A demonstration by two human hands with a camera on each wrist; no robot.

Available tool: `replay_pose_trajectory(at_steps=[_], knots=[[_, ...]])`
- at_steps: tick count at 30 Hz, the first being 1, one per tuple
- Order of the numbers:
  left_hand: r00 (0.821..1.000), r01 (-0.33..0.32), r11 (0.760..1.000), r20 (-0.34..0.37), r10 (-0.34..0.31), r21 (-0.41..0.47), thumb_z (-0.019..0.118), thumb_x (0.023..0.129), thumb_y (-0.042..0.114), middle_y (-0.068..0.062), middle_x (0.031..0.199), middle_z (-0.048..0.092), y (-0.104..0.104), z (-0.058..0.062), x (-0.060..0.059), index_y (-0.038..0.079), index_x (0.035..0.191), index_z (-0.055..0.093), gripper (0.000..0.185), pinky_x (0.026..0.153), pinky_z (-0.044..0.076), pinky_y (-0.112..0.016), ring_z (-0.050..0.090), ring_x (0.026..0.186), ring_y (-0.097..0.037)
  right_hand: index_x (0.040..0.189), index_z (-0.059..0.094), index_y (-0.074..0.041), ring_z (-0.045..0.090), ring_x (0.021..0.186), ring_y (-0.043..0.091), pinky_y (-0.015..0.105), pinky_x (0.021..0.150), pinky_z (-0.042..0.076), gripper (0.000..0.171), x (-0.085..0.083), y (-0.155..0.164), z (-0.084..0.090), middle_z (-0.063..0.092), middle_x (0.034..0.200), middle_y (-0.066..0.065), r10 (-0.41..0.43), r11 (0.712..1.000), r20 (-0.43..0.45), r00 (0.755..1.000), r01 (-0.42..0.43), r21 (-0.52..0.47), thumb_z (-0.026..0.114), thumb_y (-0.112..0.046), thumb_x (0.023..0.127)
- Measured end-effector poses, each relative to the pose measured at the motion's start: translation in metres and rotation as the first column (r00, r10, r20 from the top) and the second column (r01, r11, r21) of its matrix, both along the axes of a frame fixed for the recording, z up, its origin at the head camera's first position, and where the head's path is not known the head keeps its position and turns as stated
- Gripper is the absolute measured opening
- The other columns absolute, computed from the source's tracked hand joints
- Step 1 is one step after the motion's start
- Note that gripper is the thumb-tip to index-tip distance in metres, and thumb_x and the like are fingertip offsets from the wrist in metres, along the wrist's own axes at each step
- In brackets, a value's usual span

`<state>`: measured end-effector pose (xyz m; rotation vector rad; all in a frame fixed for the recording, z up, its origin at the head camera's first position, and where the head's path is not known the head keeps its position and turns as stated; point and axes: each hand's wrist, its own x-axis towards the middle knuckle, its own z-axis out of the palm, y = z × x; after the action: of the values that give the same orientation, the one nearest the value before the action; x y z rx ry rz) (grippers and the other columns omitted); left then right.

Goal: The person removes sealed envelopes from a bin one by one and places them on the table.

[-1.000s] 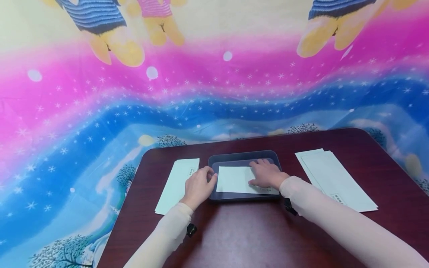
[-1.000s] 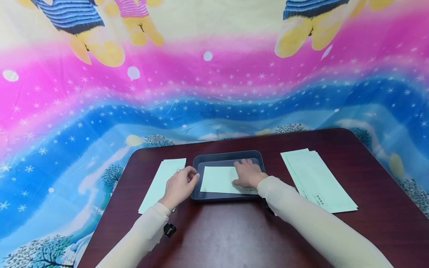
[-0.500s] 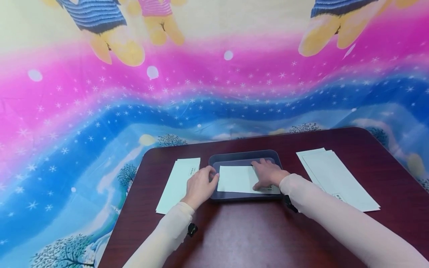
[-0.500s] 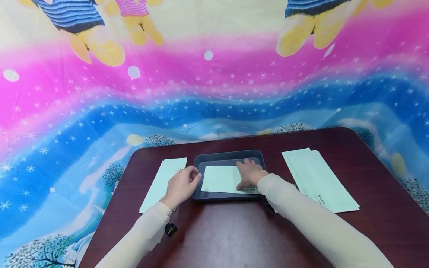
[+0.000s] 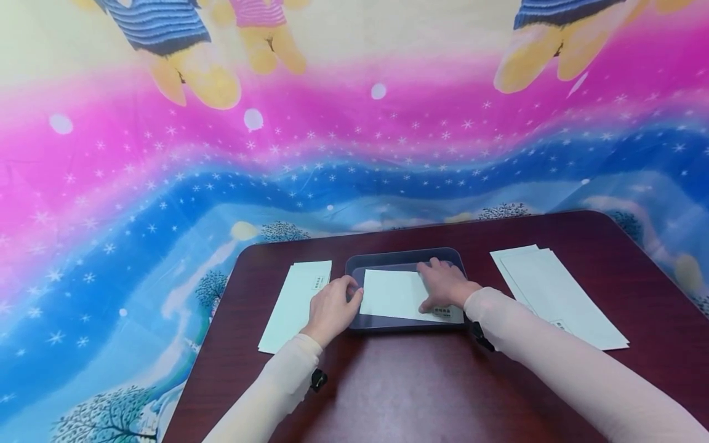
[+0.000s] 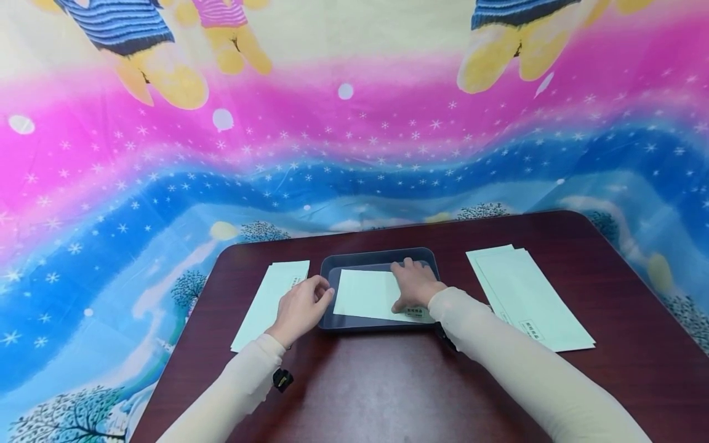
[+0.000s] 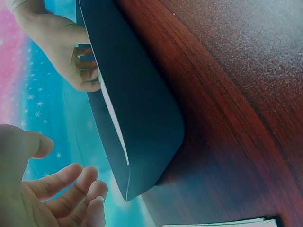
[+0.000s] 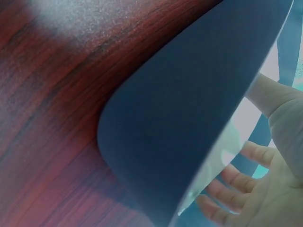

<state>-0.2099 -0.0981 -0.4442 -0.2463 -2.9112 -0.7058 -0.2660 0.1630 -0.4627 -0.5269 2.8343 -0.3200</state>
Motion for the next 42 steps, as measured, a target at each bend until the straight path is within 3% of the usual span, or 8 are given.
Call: replay_pose_trajectory(at_steps=[6, 14, 25, 36, 42], knots=[[1.000, 0.003, 1.000, 0.002, -0.003, -0.003, 0.063, 0.098, 0.035, 0.004, 0.086, 0.068, -0.001, -0.002, 0.000, 0.017, 0.105, 0.071, 0.020, 0.059, 0.045, -0.029, 0.057, 0.068, -0.009, 0.146, 0.044, -0.005, 0.056, 0.125, 0.040, 0.062, 0.106, 0.043, 0.095, 0.000, -0.001, -0.001, 0.058, 0.136, 0.021, 0.009, 1.000, -0.006, 1.000, -0.009, -0.023, 0.089, -0.046, 0.073], [1.000, -0.006, 1.000, 0.019, 0.006, -0.006, 0.064, 0.098, 0.035, 0.003, 0.085, 0.068, 0.000, -0.002, 0.001, 0.017, 0.106, 0.071, 0.021, 0.061, 0.046, -0.029, 0.056, 0.069, -0.010, 0.140, 0.047, -0.007, 0.062, 0.115, 0.034, 0.062, 0.102, 0.041, 0.085, -0.002, -0.001, -0.003, 0.066, 0.124, 0.015, 0.009, 0.999, -0.039, 0.999, -0.011, -0.045, 0.089, -0.041, 0.074], [0.999, 0.025, 1.000, 0.023, -0.025, -0.005, 0.064, 0.097, 0.034, 0.003, 0.090, 0.071, 0.008, -0.003, 0.000, 0.015, 0.107, 0.072, 0.023, 0.065, 0.050, -0.031, 0.062, 0.076, -0.011, 0.132, 0.057, -0.005, 0.066, 0.099, 0.028, 0.051, 0.090, 0.050, 0.065, -0.005, 0.004, -0.003, 0.070, 0.116, 0.014, 0.002, 0.994, -0.085, 0.996, -0.011, -0.113, 0.087, -0.027, 0.079], [0.998, 0.053, 0.998, 0.025, -0.052, -0.029, 0.064, 0.098, 0.034, 0.002, 0.091, 0.071, 0.012, -0.003, 0.002, 0.015, 0.110, 0.072, 0.024, 0.064, 0.049, -0.029, 0.061, 0.075, -0.011, 0.129, 0.064, -0.003, 0.069, 0.104, 0.031, 0.047, 0.085, 0.056, 0.047, -0.006, 0.004, -0.004, 0.070, 0.123, 0.017, -0.030, 0.984, -0.107, 0.994, 0.010, -0.180, 0.079, -0.020, 0.087], [0.998, 0.055, 0.998, 0.025, -0.054, -0.038, 0.063, 0.098, 0.035, 0.000, 0.093, 0.073, 0.012, -0.003, 0.003, 0.015, 0.110, 0.071, 0.024, 0.064, 0.050, -0.030, 0.063, 0.077, -0.012, 0.125, 0.067, -0.006, 0.070, 0.099, 0.028, 0.045, 0.081, 0.057, 0.035, -0.007, 0.006, -0.002, 0.072, 0.119, 0.015, -0.039, 0.979, -0.127, 0.991, 0.012, -0.206, 0.073, -0.020, 0.093]])
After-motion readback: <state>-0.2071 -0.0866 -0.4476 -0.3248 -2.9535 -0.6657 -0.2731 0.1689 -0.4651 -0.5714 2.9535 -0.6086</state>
